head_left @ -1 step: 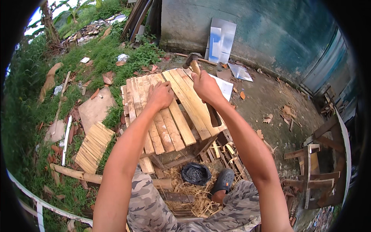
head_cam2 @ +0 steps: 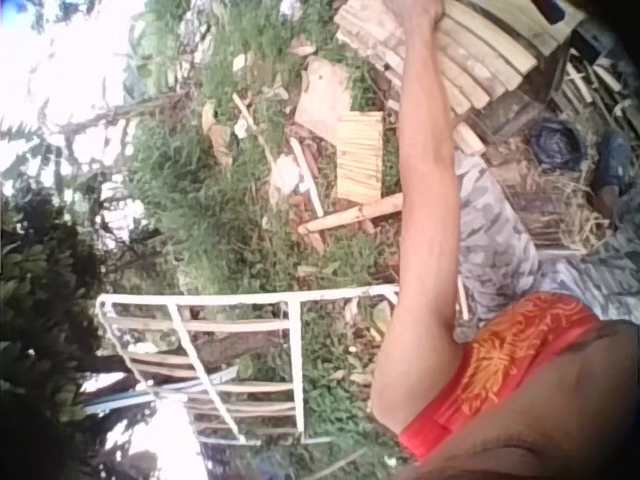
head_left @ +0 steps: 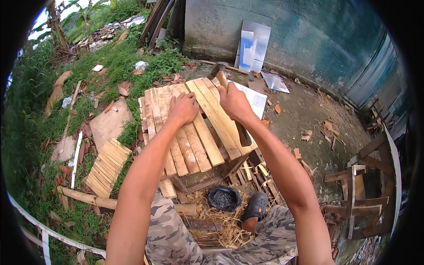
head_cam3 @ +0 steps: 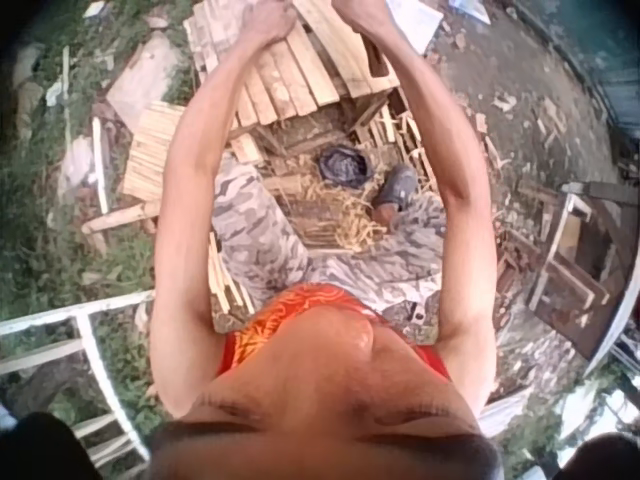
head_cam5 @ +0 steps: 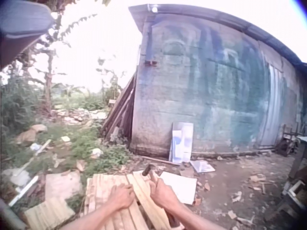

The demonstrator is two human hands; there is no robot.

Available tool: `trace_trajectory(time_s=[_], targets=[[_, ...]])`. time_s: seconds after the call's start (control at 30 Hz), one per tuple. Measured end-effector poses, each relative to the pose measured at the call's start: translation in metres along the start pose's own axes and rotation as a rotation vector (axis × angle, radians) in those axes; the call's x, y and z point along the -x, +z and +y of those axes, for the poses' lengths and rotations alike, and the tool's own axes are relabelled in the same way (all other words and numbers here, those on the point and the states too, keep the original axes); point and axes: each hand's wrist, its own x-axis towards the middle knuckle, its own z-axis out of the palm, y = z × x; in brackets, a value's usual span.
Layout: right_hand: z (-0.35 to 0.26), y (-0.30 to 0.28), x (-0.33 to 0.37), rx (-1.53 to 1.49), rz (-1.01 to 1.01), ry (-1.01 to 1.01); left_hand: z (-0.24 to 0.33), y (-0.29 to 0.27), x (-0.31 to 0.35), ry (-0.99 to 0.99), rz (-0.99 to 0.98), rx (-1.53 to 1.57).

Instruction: The person assembles a wooden structure by hammering nails into wooden planks. They repeatedly pick up nails from a small container and drive them into the wood using a hammer.

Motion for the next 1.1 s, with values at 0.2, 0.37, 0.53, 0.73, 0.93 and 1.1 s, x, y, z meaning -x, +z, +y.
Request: trace_trajectory(time_s=[0.2,0.37,0.53,0.73,0.93,1.1], targets=[[0.015,-0.006,-0.011,-0.028,-0.482,0.220,0.002,-0.006,-0.007,0.004,0.000,-0.013],[0.047,-0.016,0.022,-0.446,-0.499,0.317,0.003,-0.007,-0.006,0.002,-0.004,0.011],[0.059,-0.034,0.083,-0.295,-0.482,0.283,0.001,-0.003,-0.005,-0.007,0.038,0.050],[0.054,-0.024,0.114,-0.794,-0.356,0.557,0.002,-0.004,-0.007,-0.008,0.010,0.024],[0.037,-0.005,0.116,-0.107,0.082,0.140,0.004,-0.006,-0.005,-0.030,-0.009,0.021],[0.016,0.001,0.120,-0.248,0.254,0.101,0.002,-0.005,-0.006,-0.029,-0.020,0.012]])
